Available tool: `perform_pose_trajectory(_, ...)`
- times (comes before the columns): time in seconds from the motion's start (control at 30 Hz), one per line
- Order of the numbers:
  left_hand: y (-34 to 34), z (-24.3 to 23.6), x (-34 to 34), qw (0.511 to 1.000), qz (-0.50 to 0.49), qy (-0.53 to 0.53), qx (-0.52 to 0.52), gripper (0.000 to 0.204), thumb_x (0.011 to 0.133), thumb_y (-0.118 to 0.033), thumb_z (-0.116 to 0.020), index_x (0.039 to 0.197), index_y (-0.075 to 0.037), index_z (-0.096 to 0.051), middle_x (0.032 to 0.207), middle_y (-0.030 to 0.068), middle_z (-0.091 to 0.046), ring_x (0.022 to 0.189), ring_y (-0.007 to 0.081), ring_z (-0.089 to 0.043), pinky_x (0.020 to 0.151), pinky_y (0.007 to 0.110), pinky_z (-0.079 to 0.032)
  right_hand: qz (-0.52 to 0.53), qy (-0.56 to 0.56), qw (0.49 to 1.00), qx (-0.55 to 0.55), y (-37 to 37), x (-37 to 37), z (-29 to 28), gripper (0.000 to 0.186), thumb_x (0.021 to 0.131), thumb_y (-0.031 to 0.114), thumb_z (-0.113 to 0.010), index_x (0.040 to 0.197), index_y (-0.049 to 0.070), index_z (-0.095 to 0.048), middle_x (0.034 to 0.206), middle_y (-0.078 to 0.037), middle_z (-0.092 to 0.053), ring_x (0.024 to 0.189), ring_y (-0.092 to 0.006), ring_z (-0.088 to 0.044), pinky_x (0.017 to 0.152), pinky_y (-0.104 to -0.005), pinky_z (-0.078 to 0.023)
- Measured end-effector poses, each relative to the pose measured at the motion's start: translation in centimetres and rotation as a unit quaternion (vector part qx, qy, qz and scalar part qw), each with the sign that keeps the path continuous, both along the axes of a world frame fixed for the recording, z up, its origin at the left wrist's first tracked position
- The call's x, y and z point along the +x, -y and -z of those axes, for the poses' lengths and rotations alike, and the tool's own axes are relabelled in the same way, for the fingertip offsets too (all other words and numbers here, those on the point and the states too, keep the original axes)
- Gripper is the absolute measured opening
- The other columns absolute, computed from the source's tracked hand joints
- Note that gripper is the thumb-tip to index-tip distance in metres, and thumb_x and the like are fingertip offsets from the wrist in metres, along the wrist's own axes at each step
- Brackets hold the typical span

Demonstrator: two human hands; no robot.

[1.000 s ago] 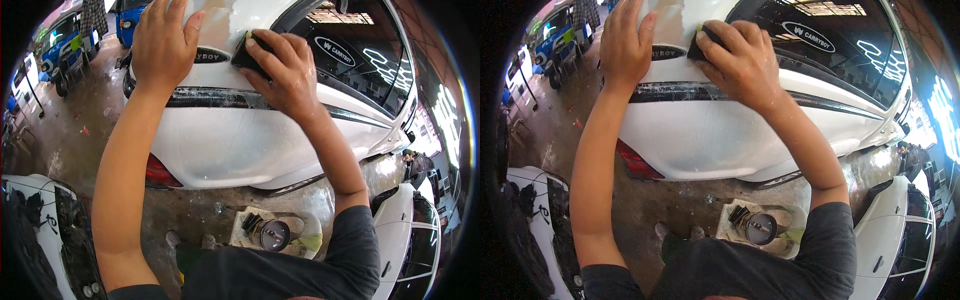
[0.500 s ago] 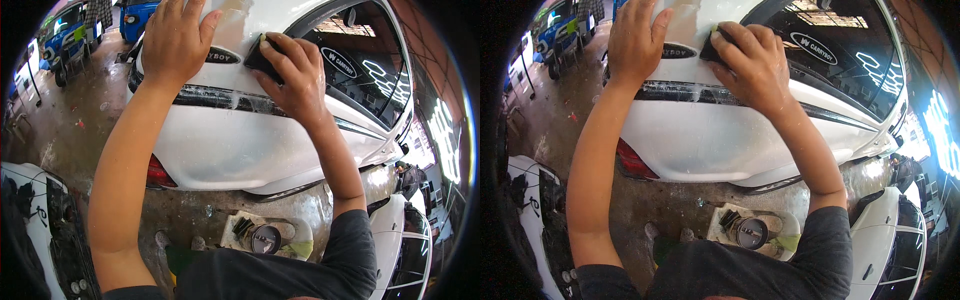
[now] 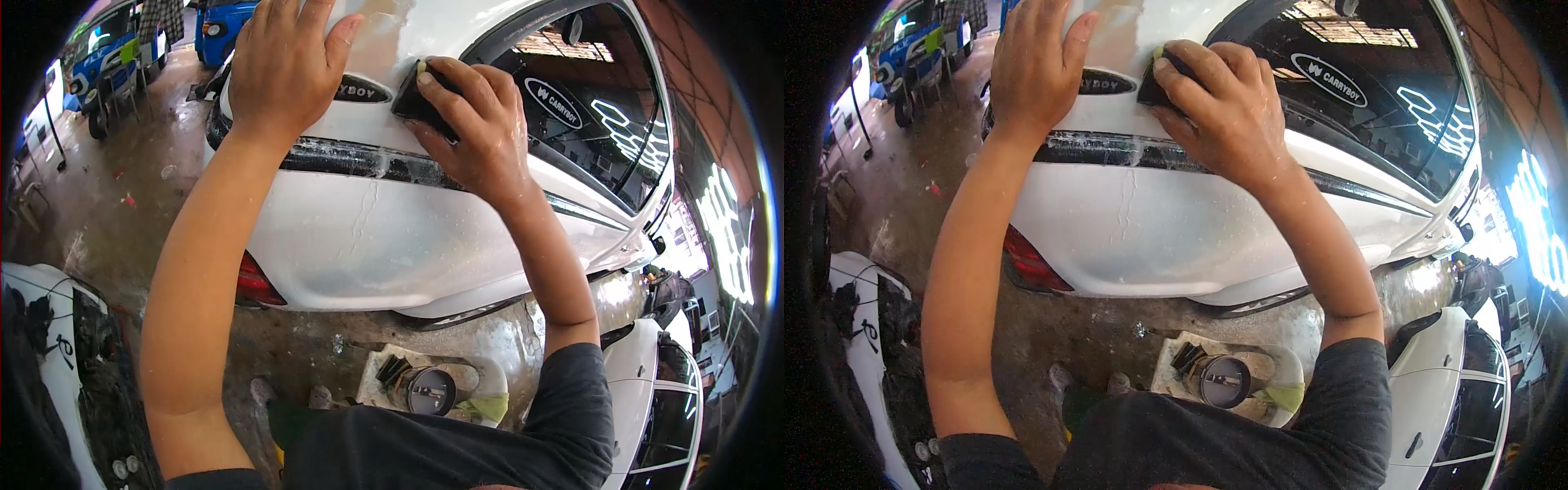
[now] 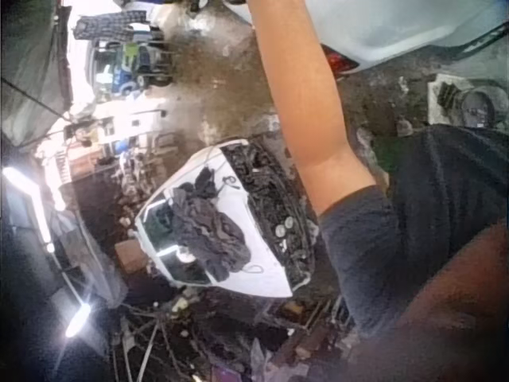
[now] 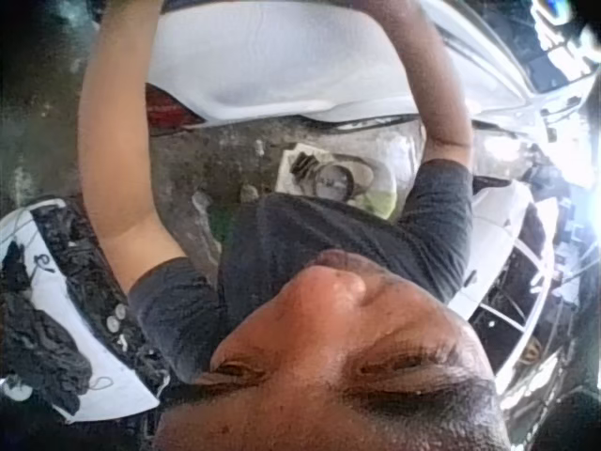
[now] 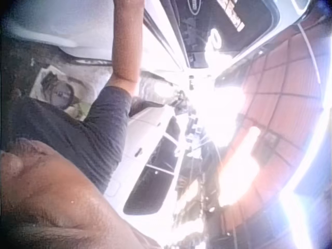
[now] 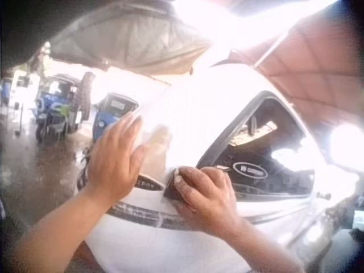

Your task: The person sands the rear panel of a white vehicle using a sanding block, dipping the block into a bucket of water several times.

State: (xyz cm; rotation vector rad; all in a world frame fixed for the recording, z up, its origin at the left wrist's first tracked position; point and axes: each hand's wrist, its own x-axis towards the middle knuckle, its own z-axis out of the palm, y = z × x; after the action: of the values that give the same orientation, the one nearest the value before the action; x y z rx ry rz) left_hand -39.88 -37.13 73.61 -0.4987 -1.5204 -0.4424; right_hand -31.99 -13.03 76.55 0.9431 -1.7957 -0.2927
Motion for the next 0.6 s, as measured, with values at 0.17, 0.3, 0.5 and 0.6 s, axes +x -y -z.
perform_pose_trajectory(0.17, 0.0, -0.2, 0.1, 1.000, 0.022, 0.007, 0.007, 0.051, 0.105, -0.028, -0.058, 0.148, 0.000, -0.052, 0.148, 0.0249, -0.056, 0.138, 0.0431, -0.052, 0.117, 0.052, -0.040, -0.014, 0.025, 0.999, 0.020, 0.2, 0.3, 1.0, 0.051, 0.072, 0.023, -0.088, 0.119, 0.015, -0.071, 0.131, -0.002, -0.066, 0.108, -0.0280, -0.061, 0.089, -0.0414, -0.051)
perform_pose_trajectory(0.3, -0.1, -0.1, 0.0, 1.000, 0.020, 0.007, 0.005, 0.051, 0.105, -0.027, -0.058, 0.148, 0.000, -0.052, 0.148, 0.0253, -0.056, 0.137, 0.0435, -0.053, 0.116, 0.052, -0.041, -0.018, 0.003, 1.000, -0.001, 0.3, -0.2, 0.8, 0.048, 0.072, 0.023, -0.088, 0.117, 0.015, -0.072, 0.126, -0.001, -0.067, 0.104, -0.0269, -0.061, 0.087, -0.0405, -0.052)
perform_pose_trajectory(0.5, 0.1, -0.1, 0.2, 1.000, 0.016, 0.005, 0.001, 0.051, 0.106, -0.028, -0.057, 0.149, -0.001, -0.051, 0.149, 0.0252, -0.055, 0.138, 0.0433, -0.052, 0.117, 0.053, -0.040, -0.013, -0.001, 1.000, 0.002, 0.4, 0.0, -0.7, 0.050, 0.071, 0.022, -0.088, 0.118, 0.015, -0.072, 0.127, -0.001, -0.067, 0.106, -0.0271, -0.062, 0.086, -0.0415, -0.051)
perform_pose_trajectory(0.6, -0.1, 0.0, -0.2, 1.000, 0.014, 0.001, 0.005, 0.051, 0.106, -0.028, -0.057, 0.149, -0.001, -0.051, 0.150, 0.0248, -0.055, 0.138, 0.0429, -0.052, 0.117, 0.053, -0.040, -0.014, 0.024, 1.000, -0.012, 0.6, 0.5, 1.4, 0.050, 0.072, 0.021, -0.087, 0.120, 0.016, -0.071, 0.128, -0.001, -0.067, 0.108, -0.0271, -0.061, 0.086, -0.0418, -0.051)
